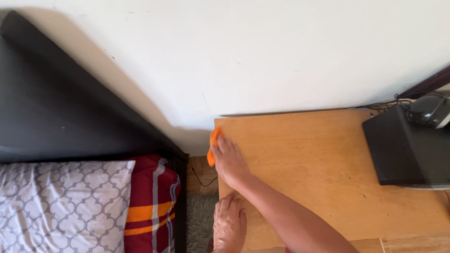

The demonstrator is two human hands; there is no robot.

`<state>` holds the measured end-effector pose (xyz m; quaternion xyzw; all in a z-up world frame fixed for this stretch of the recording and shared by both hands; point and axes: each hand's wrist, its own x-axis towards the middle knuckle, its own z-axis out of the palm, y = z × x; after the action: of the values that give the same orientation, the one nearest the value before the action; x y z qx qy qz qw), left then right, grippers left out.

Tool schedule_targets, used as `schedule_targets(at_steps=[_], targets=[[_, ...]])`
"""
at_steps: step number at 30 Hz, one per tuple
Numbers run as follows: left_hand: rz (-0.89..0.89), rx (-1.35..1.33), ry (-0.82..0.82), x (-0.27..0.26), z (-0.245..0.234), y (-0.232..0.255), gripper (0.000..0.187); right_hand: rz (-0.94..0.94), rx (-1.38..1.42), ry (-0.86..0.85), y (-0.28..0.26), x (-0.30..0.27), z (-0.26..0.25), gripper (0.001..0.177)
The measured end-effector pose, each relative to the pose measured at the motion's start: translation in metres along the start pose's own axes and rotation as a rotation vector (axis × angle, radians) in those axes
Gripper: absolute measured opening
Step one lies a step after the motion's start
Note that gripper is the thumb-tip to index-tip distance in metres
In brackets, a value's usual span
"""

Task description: The person cleans a wooden bedside table using a brush and an orange cloth with cleaning solution. They move a speaker and headphones aside, wipe the surface, and then clean the speaker and headphones before returning them to the table.

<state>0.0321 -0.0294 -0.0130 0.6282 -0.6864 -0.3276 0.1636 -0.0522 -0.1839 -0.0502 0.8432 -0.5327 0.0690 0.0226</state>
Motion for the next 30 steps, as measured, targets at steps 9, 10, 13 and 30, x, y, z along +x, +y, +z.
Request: schedule_targets(at_steps=[9,10,13,30], targets=[[-0.540,-0.171,-0.090,0.034,0.017,-0.026,0.073,0.588,-0.114,0.075,0.227,-0.092,-0.038,0.054],[-0.559,-0.230,-0.064,0.033,0.017,-0.027,0.070,0.601,-0.132,0.049,0.233,-0.098,-0.024,0.055],[-0.592,-0.389,0.013,0.035,0.019,-0.028,0.064,0.630,-0.139,-0.002,0.230,-0.111,-0.003,0.057],[-0.660,-0.507,0.024,0.039,-0.002,-0.031,0.051,0.172,0.131,-0.039,-0.002,0.025,-0.025,0.053]])
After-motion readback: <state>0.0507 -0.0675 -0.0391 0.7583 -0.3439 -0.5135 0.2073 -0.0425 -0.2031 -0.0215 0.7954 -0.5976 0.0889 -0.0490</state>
